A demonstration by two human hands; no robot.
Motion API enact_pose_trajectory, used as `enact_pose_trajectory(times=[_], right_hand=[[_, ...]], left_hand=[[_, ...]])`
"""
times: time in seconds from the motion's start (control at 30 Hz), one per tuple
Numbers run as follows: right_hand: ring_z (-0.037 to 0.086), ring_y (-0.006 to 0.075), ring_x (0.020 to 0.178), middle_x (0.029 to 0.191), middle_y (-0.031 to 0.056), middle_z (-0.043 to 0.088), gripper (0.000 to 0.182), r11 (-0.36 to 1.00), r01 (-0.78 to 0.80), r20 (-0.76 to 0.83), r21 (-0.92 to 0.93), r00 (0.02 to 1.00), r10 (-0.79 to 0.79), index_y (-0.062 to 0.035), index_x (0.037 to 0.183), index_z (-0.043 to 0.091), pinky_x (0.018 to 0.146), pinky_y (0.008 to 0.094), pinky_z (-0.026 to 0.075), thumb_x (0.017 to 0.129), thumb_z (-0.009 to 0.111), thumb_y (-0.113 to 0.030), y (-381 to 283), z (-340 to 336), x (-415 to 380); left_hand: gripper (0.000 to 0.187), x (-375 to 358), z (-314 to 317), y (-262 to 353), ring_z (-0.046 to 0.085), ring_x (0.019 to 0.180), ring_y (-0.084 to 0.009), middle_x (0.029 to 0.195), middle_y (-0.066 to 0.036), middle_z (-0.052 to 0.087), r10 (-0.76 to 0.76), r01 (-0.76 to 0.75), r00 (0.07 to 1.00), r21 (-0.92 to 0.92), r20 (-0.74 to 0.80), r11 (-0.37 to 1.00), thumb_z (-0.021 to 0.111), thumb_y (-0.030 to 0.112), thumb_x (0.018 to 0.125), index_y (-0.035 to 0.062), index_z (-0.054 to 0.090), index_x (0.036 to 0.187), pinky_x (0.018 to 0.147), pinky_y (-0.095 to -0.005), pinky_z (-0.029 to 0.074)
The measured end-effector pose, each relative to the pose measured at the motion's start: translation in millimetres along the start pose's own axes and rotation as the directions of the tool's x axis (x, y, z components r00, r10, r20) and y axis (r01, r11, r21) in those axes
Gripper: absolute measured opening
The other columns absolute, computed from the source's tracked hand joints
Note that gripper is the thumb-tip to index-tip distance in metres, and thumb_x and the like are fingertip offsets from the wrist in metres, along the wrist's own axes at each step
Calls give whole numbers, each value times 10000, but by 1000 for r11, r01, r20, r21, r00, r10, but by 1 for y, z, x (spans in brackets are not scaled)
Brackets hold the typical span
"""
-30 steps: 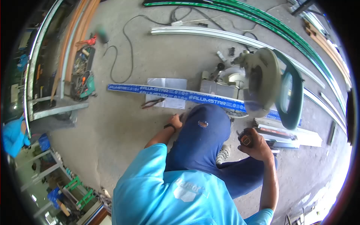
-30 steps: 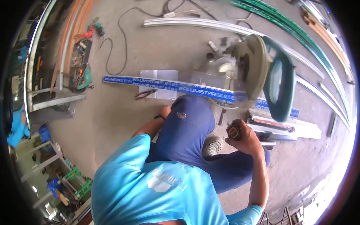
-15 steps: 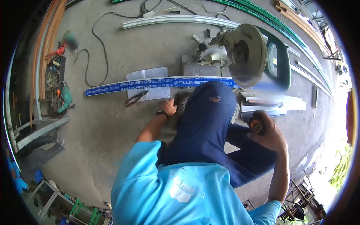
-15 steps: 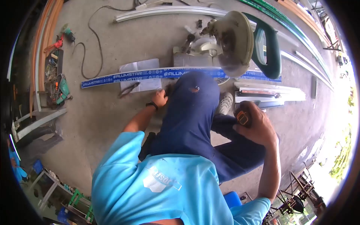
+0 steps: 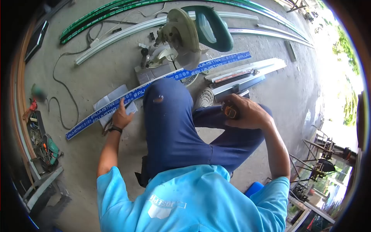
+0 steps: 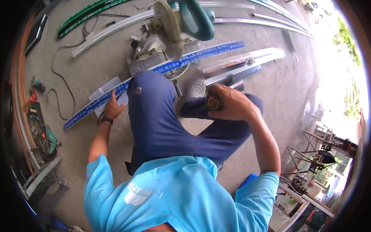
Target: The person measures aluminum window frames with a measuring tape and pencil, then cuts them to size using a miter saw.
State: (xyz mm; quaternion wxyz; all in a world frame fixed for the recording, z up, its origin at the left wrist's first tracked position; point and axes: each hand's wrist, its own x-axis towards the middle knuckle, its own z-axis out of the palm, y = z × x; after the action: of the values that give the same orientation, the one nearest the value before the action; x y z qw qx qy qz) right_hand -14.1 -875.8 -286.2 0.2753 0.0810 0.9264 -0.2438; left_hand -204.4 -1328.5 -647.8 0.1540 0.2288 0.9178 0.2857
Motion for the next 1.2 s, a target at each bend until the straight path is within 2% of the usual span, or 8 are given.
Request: enact_pose_trajectory(times=[0.1,0.3,0.53,0.7,0.8,0.87,1.07,1.2], right_hand=[[616,380,1217,1249,198,654,744,1000,-7,-36,4,999,7,-63,1369,526,1035,450,497,743,848,-303,8,-3,-10],[630,376,1203,1237,189,665,738,1000,-14,-47,17,999,14,-88,1365,533,1024,455,507,730,857,-279,11,2,1],[630,392,1183,1226,210,656,716,993,-46,92,112,995,36,-69,1326,522,974,465,516,724,846,-283,25,22,64],[624,422,1184,1218,233,658,744,997,72,39,26,997,-73,-55,1348,491,961,472,515,723,845,-251,16,65,132],[619,432,1172,1235,237,645,720,965,255,-45,58,966,-253,-53,1364,499,973,478,505,740,821,-208,30,97,178],[612,434,1169,1242,238,635,685,902,422,-106,90,905,-413,-51,1360,516,987,480,496,751,800,-186,57,117,206],[601,436,1173,1241,240,631,657,875,484,-70,35,874,-481,-49,1349,532,998,483,485,758,785,-179,71,147,247],[593,436,1176,1241,240,627,638,867,497,-65,26,867,-495,-49,1342,542,1005,485,478,762,774,-175,78,156,259]], left_hand=[[999,25,-28,-50,671,1098,-435,1164,-245,701,-99,82,994,277,45,957,793,215,760,83,253,1590,920,-497,553],[584,54,-44,-48,693,1091,-378,1130,-200,721,-407,276,904,546,132,791,784,205,755,74,603,1295,926,-478,566],[644,97,6,2,700,972,-400,1040,-199,727,63,-56,997,158,-39,986,764,361,715,97,615,1282,845,-514,560],[618,133,48,75,708,1002,-406,1035,-215,732,-124,115,984,74,125,991,787,318,735,50,616,1266,853,-524,571],[606,113,61,124,724,937,-393,1005,-192,745,-83,35,978,-241,-193,970,768,469,845,47,629,1258,827,-509,566],[397,106,51,140,705,921,-388,999,-194,732,1,25,999,-567,45,823,685,412,945,28,689,1048,824,-468,542],[586,88,91,130,617,1158,-203,1197,-82,703,53,167,980,-941,191,294,807,330,890,64,611,1373,1059,-383,461],[763,71,53,115,639,1137,-210,1262,-99,699,29,348,922,-858,387,377,913,286,715,12,622,1364,1002,-343,490]])
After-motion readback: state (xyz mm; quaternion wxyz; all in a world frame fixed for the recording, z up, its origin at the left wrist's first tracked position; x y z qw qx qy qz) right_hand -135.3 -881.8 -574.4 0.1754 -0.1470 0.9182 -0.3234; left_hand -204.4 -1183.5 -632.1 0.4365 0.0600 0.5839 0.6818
